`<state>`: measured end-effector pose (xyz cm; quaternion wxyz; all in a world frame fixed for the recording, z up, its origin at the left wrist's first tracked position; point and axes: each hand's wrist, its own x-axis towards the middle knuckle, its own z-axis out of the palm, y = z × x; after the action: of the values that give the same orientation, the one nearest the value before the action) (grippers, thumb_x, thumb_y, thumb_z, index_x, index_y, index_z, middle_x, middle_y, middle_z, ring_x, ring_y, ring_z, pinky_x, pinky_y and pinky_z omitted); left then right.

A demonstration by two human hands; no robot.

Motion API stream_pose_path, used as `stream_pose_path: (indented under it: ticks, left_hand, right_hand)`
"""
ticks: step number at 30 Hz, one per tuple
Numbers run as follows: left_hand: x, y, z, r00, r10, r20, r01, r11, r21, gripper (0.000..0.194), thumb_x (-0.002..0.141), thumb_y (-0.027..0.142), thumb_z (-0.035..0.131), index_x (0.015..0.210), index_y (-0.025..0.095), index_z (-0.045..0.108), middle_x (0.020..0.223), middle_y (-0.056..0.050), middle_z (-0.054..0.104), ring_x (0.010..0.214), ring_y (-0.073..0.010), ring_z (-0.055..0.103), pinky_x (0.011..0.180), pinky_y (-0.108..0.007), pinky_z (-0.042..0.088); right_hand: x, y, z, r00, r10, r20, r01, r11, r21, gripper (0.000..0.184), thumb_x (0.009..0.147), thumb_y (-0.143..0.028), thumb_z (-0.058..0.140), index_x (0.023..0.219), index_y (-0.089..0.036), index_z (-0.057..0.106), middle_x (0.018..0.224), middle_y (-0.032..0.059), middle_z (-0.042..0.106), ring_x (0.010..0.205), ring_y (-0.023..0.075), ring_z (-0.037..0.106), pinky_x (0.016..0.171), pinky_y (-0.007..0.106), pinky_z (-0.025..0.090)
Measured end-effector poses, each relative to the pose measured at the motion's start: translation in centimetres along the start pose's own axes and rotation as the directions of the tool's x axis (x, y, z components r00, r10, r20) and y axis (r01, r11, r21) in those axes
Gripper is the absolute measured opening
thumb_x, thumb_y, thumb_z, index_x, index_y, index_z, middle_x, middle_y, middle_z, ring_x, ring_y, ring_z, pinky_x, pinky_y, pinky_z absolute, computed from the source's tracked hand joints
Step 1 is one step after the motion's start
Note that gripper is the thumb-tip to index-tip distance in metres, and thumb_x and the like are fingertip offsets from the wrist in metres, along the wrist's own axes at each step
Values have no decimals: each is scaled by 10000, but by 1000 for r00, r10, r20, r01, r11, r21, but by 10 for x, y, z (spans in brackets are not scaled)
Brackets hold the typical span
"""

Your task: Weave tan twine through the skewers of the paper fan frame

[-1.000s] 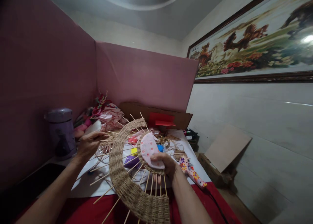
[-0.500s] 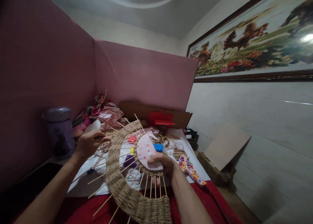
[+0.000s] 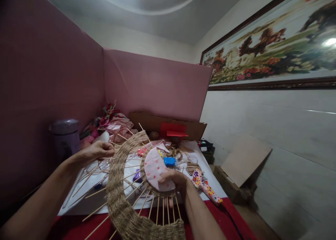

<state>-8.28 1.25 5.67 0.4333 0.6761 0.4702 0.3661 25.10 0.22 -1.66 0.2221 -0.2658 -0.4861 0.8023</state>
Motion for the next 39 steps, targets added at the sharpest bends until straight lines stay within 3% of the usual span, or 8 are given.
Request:
stream_pose_path:
  ticks: [5,10,16,22,29,33,39]
  left_hand:
    - [-2,-8,13,998,46,-42,-52,987,-153,328,601,415,680,539,164,479,492,54,344,424,-54,266,404,-209,216]
    - [-1,-15,20,996,46,-76,-64,964,-259,211,573,280,686,564,159,513,487,56,380,426,-56,321,423,-207,264]
    - [1,-11,23,998,38,-59,-52,965,-256,123,546,211,698,593,135,614,482,38,465,420,-52,351,426,-201,256]
    - [3,-5,20,997,56,-55,-63,989,-132,190,562,300,708,580,118,659,485,1,523,434,-70,380,427,-211,269]
    - [21,2,4,970,146,-197,-136,989,60,324,449,414,754,537,124,640,469,9,532,465,-91,423,453,-217,315]
    - [28,2,-2,937,226,-268,-183,968,174,299,533,415,709,537,138,598,474,36,491,466,-79,392,453,-206,291]
    - [34,5,-15,903,335,-269,-230,906,355,216,608,358,647,613,143,628,522,29,512,501,-96,421,486,-213,316]
  right_hand:
    - [-5,-3,1,998,30,60,-31,999,25,405,539,-253,627,886,-47,605,621,91,677,435,153,601,352,205,459]
    - [-4,-1,-1,993,6,114,-11,999,46,456,560,-258,601,959,-39,580,647,97,683,407,156,588,352,228,455]
    - [7,7,-8,988,-137,66,131,988,82,406,528,-194,619,905,-44,623,725,96,697,540,133,625,458,180,462]
    - [8,10,-7,987,-152,45,147,985,86,430,520,-192,624,921,-37,631,734,101,693,560,137,617,474,188,440]
    - [12,13,-17,990,-101,99,97,995,38,441,520,-210,622,921,-27,622,729,113,692,588,154,630,512,209,476]
    - [12,12,-22,985,13,172,-13,1000,-3,489,557,-277,608,975,-24,598,721,127,689,534,157,617,438,206,458]
    - [4,6,-3,994,-47,94,44,998,35,461,555,-240,607,950,-3,613,693,128,687,501,144,605,429,201,456]
